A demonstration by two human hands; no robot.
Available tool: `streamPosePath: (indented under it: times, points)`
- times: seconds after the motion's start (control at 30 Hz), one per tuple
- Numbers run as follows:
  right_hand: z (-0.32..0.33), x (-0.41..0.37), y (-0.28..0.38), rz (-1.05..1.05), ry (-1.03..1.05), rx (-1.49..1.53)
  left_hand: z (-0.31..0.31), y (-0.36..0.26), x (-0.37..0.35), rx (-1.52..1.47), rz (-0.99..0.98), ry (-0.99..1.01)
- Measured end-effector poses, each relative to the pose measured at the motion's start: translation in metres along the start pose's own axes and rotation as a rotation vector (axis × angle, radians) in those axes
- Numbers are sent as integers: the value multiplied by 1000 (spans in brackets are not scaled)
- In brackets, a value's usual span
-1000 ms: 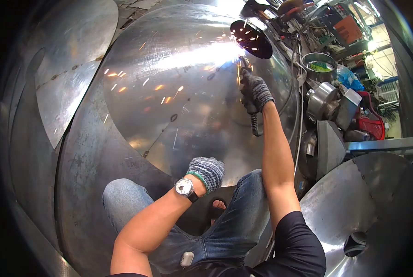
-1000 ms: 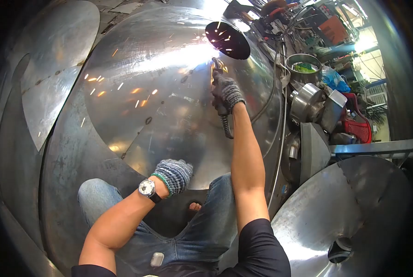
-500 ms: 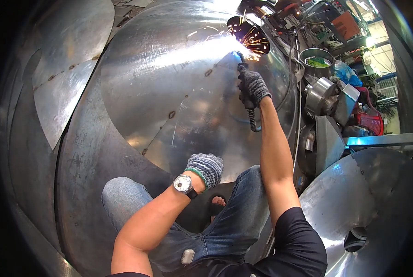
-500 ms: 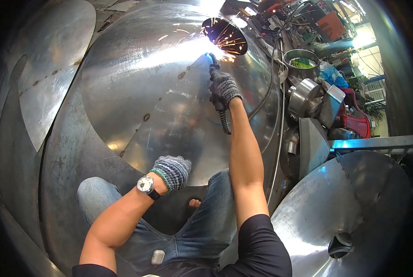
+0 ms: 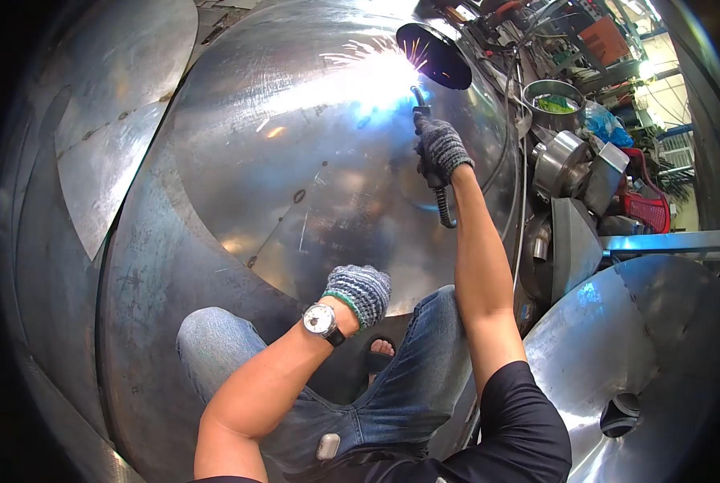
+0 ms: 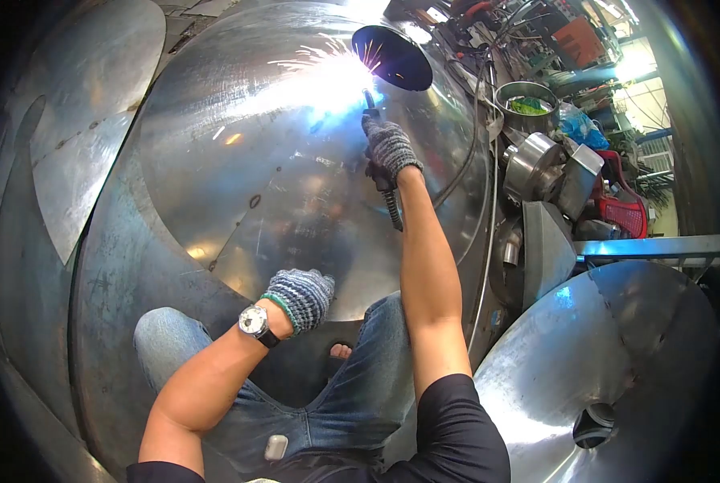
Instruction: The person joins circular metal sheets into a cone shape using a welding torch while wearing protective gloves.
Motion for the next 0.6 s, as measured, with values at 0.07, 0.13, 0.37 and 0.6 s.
streamPosePath:
  times: [0.07, 0.13, 0.37, 0.6]
  points:
    - [-2, 17, -7, 12, 99, -377, 0, 0, 0, 0, -4, 3]
    - [-1, 40, -22, 160, 64, -542, -1, -1, 0, 0, -15, 4]
    - [2, 35, -28, 181, 37, -69, -2, -1, 3, -3, -14, 27]
    - [-4, 37, -15, 677, -86, -898, 0, -2, 1, 22, -6, -19]
Point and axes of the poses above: each hand's wrist, its own x-axis towards the middle knuckle, its own z-axis out of the back of the hand, y = z × x, the point moved 8 cm from there along x, towards the middle knuckle, and after that the axes turned 8 degrees about y, right-handed, at the moved point
